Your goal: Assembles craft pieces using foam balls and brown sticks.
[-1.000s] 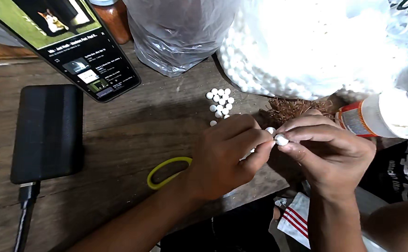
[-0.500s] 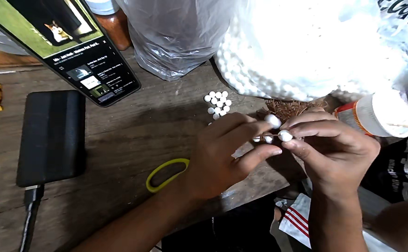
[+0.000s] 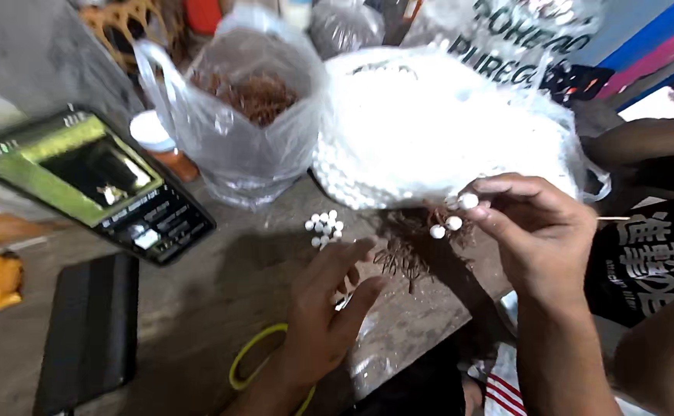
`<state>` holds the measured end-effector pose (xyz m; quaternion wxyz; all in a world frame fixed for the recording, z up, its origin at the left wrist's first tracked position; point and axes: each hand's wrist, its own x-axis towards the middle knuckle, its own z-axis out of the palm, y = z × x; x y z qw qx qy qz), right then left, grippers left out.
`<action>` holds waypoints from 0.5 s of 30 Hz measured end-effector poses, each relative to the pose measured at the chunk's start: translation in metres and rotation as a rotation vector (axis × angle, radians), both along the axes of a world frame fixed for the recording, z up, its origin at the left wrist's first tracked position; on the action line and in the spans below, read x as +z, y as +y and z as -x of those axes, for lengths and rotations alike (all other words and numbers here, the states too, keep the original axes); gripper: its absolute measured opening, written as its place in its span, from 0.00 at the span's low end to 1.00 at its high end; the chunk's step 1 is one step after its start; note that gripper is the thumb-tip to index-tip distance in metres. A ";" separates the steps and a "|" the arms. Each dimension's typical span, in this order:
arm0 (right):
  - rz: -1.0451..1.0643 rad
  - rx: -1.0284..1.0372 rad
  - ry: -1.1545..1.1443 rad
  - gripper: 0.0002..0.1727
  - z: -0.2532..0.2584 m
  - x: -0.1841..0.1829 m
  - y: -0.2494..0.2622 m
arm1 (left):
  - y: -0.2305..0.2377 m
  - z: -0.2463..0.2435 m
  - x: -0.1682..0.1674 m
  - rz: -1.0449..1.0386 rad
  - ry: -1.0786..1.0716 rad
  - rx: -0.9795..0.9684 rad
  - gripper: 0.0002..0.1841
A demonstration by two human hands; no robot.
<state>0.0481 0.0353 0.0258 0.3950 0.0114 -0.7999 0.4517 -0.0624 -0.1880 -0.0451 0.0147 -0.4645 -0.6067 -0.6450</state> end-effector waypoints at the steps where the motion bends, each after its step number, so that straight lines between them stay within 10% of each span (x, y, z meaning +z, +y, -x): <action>1: -0.049 -0.036 0.028 0.11 0.002 0.016 0.011 | 0.001 0.000 0.001 -0.001 0.005 -0.006 0.20; 9: -0.091 -0.517 0.049 0.14 0.082 0.160 0.155 | 0.003 -0.001 -0.001 -0.002 0.006 -0.027 0.20; 15: -0.167 -0.485 0.186 0.17 0.039 0.139 0.114 | 0.001 -0.001 -0.004 0.003 0.006 -0.017 0.20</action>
